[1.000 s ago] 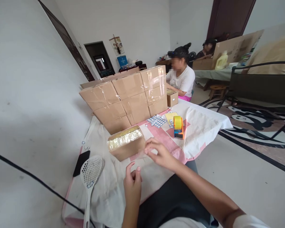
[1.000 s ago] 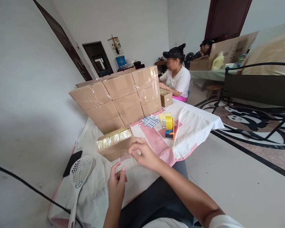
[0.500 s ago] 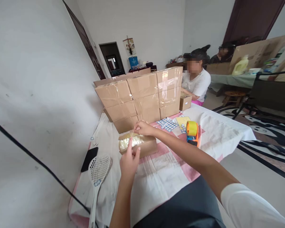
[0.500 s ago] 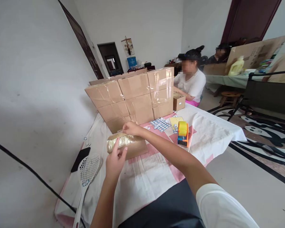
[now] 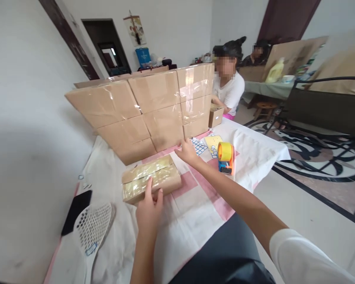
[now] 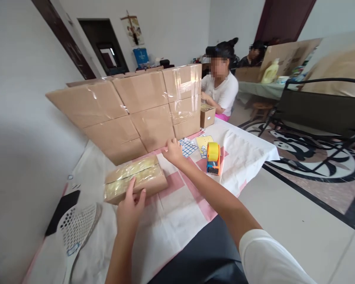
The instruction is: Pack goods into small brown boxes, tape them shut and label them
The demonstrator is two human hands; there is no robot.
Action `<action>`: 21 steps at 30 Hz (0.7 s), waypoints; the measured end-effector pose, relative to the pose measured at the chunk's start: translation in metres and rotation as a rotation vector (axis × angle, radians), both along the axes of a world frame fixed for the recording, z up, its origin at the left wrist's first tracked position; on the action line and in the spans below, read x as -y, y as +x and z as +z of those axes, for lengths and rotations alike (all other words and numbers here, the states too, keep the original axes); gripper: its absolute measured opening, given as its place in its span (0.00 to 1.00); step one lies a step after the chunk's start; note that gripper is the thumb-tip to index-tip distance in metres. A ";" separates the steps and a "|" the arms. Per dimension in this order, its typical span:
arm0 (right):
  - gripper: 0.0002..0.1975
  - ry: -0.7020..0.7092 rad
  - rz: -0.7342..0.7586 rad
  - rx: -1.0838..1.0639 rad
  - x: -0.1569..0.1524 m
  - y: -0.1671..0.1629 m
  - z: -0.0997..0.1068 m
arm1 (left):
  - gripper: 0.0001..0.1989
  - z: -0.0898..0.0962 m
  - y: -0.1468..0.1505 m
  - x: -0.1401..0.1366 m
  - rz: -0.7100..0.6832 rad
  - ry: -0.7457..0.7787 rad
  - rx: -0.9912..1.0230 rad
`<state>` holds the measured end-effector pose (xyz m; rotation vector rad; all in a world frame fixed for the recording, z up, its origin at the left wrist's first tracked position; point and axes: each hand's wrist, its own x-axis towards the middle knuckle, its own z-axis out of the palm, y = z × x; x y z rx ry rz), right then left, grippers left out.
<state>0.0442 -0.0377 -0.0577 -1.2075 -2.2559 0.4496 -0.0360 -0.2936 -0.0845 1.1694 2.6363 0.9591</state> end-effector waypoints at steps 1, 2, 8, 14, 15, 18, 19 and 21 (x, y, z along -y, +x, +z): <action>0.12 -0.024 0.005 0.020 -0.002 0.015 -0.015 | 0.30 -0.006 0.001 -0.001 0.016 0.059 -0.005; 0.11 -0.045 0.011 0.045 -0.002 0.030 -0.030 | 0.29 -0.014 0.002 -0.003 0.031 0.135 -0.011; 0.09 -0.115 -0.009 0.190 -0.022 0.090 -0.066 | 0.17 -0.079 0.008 -0.012 -0.376 0.497 -0.180; 0.13 -0.035 0.057 0.351 -0.125 0.087 0.003 | 0.15 -0.092 0.007 -0.022 -0.691 0.366 -0.250; 0.13 -0.035 0.077 0.395 -0.143 0.081 0.011 | 0.16 -0.091 0.006 -0.022 -0.668 0.339 -0.221; 0.14 -0.084 0.132 0.561 -0.182 0.067 0.016 | 0.18 -0.095 0.004 -0.022 -0.616 0.248 -0.125; 0.13 -0.108 0.142 0.619 -0.190 0.063 0.013 | 0.19 -0.097 0.003 -0.022 -0.613 0.220 -0.105; 0.11 -0.144 0.152 0.717 -0.196 0.057 0.004 | 0.20 -0.101 0.003 -0.021 -0.638 0.181 -0.084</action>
